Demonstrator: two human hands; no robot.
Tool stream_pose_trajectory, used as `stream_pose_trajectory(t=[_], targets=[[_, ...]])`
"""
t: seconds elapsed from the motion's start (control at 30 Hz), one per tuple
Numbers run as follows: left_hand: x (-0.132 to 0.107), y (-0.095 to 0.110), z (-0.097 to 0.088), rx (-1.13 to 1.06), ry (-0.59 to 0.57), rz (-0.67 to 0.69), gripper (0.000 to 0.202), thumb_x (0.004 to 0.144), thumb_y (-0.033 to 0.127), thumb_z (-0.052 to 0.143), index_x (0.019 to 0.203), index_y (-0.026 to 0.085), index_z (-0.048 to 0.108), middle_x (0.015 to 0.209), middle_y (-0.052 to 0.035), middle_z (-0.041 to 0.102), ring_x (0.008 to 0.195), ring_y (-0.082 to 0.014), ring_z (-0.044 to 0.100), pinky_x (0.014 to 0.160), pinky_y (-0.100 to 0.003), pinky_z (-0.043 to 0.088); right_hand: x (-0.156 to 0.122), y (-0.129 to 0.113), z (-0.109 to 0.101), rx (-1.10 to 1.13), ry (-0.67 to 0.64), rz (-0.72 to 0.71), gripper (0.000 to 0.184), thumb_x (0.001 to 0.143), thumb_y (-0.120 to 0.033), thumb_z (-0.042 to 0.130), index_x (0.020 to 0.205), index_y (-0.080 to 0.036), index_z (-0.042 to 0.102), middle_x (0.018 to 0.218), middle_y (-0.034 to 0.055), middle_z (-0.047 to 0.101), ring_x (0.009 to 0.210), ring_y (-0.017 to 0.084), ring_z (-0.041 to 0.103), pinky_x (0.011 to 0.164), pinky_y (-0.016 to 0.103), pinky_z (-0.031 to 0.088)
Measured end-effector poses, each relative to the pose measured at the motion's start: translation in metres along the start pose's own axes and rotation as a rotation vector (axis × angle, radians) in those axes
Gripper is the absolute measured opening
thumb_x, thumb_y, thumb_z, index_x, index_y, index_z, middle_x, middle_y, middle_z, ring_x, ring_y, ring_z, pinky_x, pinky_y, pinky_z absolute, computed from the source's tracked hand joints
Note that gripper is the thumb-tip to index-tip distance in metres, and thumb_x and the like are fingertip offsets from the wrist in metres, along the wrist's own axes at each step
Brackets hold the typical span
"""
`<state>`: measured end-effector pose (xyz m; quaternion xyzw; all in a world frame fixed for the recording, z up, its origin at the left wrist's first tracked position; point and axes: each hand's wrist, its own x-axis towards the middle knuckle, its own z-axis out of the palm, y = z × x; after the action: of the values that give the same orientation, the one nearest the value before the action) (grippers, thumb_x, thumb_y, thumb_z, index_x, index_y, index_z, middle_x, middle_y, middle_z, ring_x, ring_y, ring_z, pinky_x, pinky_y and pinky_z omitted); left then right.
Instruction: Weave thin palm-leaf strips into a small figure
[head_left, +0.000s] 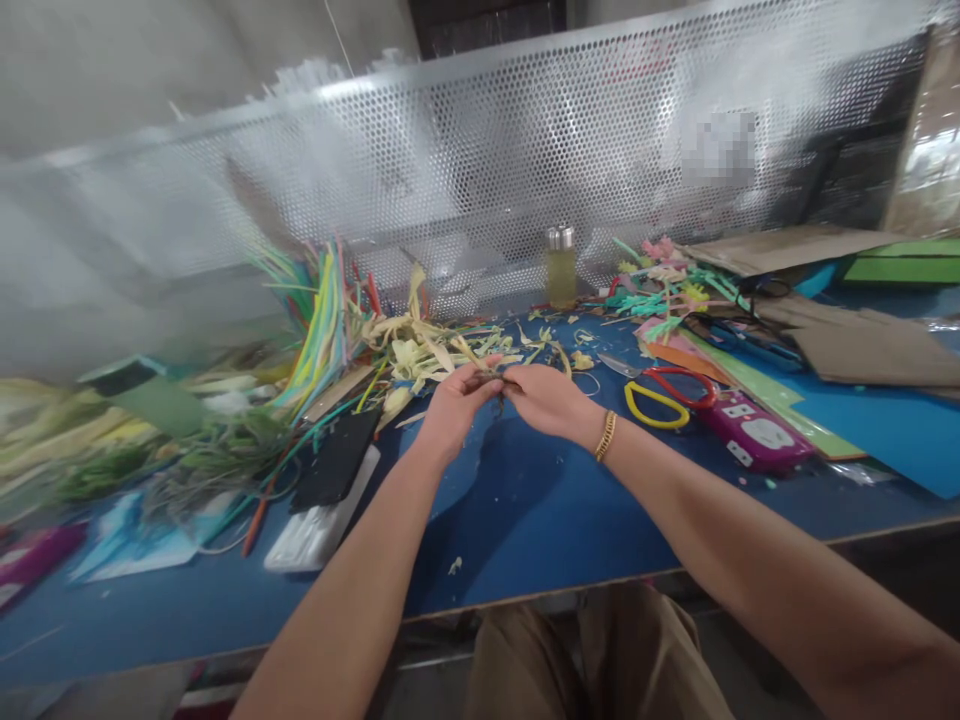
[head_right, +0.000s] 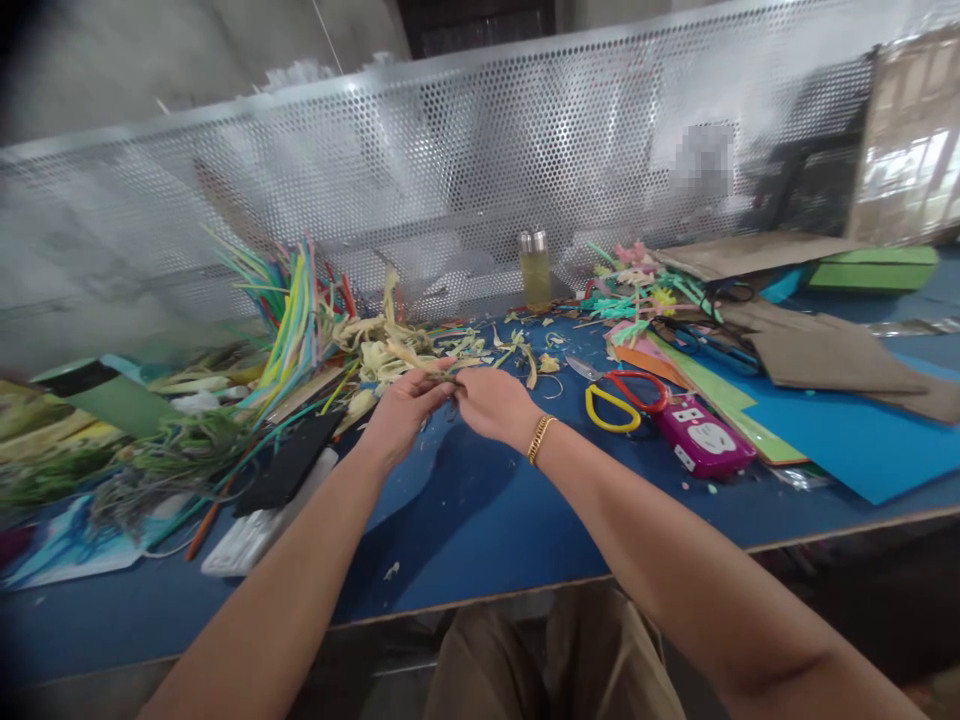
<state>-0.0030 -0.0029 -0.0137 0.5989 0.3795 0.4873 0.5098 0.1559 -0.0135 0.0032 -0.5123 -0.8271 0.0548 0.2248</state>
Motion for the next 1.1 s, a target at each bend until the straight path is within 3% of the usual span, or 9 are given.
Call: stream_pose_trajectory(t=[0.2, 0.53, 0.83, 1.0, 1.1], targets=[[0.002, -0.003, 0.0, 0.053, 0.073, -0.009, 0.03, 0.066, 0.036, 0.077, 0.088, 0.017, 0.07, 0.076, -0.0029, 0.069, 0.073, -0.0147, 0.061, 0.07, -0.026, 0.045, -0.004, -0.003, -0.004, -0.112, -0.06, -0.048, 0.035, 0.096, -0.024, 0.034, 0.084, -0.014, 0.065, 0.088, 0.0138, 0.07, 0.083, 0.021, 0.064, 0.07, 0.029, 0.04], [0.002, -0.002, 0.001, 0.008, 0.046, -0.016, 0.029, 0.063, 0.036, 0.08, 0.08, 0.017, 0.067, 0.074, -0.0016, 0.066, 0.068, -0.0115, 0.058, 0.063, -0.023, 0.043, -0.006, -0.01, -0.014, -0.144, -0.09, -0.015, 0.033, 0.091, -0.021, 0.037, 0.08, -0.015, 0.067, 0.088, 0.0125, 0.07, 0.081, 0.021, 0.063, 0.067, 0.029, 0.04], [0.01, -0.009, -0.008, 0.041, 0.01, -0.023, 0.026, 0.068, 0.036, 0.075, 0.064, 0.016, 0.059, 0.06, 0.0005, 0.054, 0.05, -0.0075, 0.039, 0.048, -0.022, 0.028, -0.008, -0.018, -0.017, -0.151, -0.11, -0.039, 0.035, 0.095, -0.024, 0.035, 0.081, -0.014, 0.067, 0.089, 0.0111, 0.069, 0.083, 0.019, 0.06, 0.066, 0.027, 0.037], [0.009, -0.013, -0.011, 0.065, -0.003, -0.037, 0.026, 0.072, 0.037, 0.072, 0.065, 0.015, 0.058, 0.055, 0.0025, 0.048, 0.047, -0.0069, 0.035, 0.046, -0.022, 0.026, -0.009, -0.02, -0.017, -0.071, -0.123, -0.044, 0.034, 0.093, -0.021, 0.038, 0.077, -0.014, 0.067, 0.085, 0.0093, 0.069, 0.077, 0.016, 0.059, 0.064, 0.027, 0.033], [0.008, -0.013, -0.013, -0.003, -0.066, -0.047, 0.021, 0.072, 0.033, 0.073, 0.078, 0.016, 0.063, 0.067, 0.0001, 0.058, 0.057, -0.0086, 0.047, 0.054, -0.022, 0.035, -0.009, -0.014, -0.021, 0.028, -0.134, -0.026, 0.036, 0.093, -0.028, 0.041, 0.073, -0.016, 0.069, 0.077, 0.0061, 0.068, 0.071, 0.015, 0.057, 0.063, 0.026, 0.032]])
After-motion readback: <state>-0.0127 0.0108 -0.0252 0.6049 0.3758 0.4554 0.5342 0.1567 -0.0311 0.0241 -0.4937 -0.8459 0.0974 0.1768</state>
